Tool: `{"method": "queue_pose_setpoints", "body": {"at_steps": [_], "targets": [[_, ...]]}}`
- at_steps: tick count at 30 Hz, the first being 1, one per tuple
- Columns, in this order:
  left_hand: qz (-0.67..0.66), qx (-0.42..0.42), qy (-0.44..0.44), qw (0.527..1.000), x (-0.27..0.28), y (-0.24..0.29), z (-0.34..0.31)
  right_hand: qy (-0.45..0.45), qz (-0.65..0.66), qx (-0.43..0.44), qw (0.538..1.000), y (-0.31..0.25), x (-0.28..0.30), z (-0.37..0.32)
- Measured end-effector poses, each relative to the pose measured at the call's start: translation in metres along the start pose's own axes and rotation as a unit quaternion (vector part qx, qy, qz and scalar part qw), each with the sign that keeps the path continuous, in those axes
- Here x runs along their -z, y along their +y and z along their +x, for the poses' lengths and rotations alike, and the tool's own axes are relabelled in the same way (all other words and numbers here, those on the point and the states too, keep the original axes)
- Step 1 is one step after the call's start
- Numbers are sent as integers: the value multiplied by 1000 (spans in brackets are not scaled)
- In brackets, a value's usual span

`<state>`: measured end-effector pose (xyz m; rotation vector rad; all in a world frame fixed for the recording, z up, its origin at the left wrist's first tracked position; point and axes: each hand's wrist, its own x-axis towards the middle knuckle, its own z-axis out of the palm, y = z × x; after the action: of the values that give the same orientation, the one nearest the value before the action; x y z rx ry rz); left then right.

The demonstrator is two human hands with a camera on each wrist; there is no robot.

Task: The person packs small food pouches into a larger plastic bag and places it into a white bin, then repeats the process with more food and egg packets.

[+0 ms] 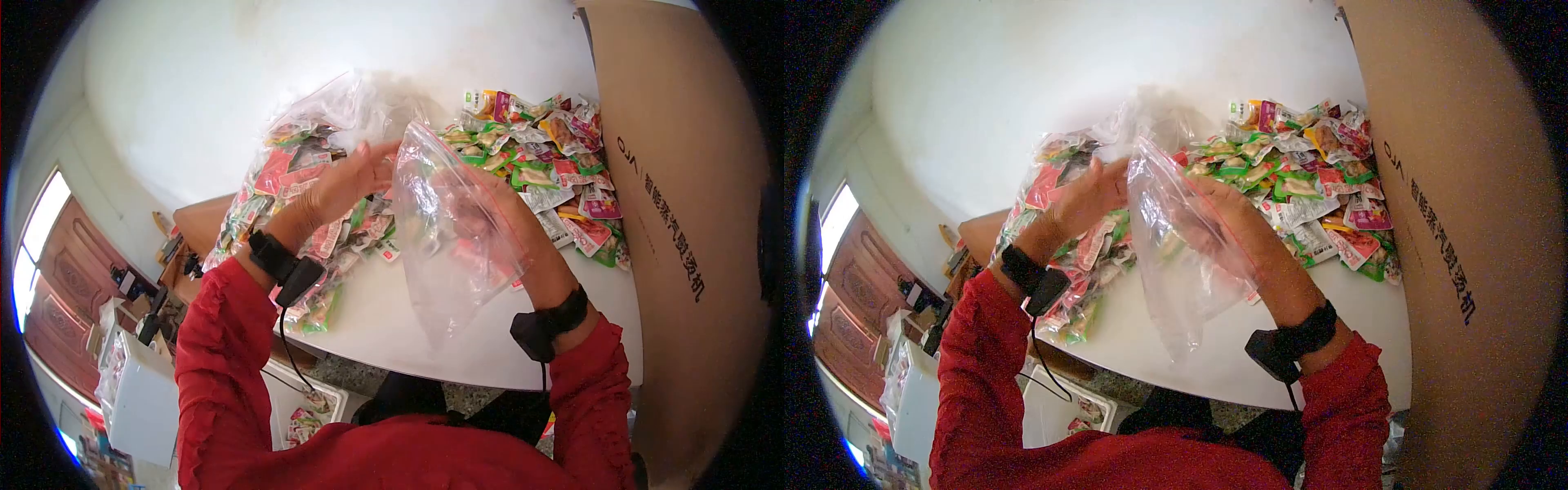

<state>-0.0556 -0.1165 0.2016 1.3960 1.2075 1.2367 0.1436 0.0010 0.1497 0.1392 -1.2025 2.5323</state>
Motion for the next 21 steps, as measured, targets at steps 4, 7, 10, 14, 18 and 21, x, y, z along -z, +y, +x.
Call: {"method": "queue_pose_setpoints", "body": {"at_steps": [4, 7, 10, 14, 18, 21], "targets": [[131, -33, -73, 988, -7, -24, -23, 31, -31, 64, 997, 0, 22, 7], [154, 171, -103, 968, -13, -25, -51, 25, -186, 78, 979, -10, 41, 15], [11, 295, 0, 956, -22, -17, -71, 3, -341, 51, 939, -3, 54, 22], [37, 176, 108, 978, 4, -18, -75, 3, -330, -101, 939, 17, 56, 26], [478, -93, 148, 861, -25, -6, -58, -19, -278, -124, 952, 34, 42, 25], [657, -195, 43, 727, -61, 7, -46, -72, -294, -92, 949, 41, 26, 18]]}}
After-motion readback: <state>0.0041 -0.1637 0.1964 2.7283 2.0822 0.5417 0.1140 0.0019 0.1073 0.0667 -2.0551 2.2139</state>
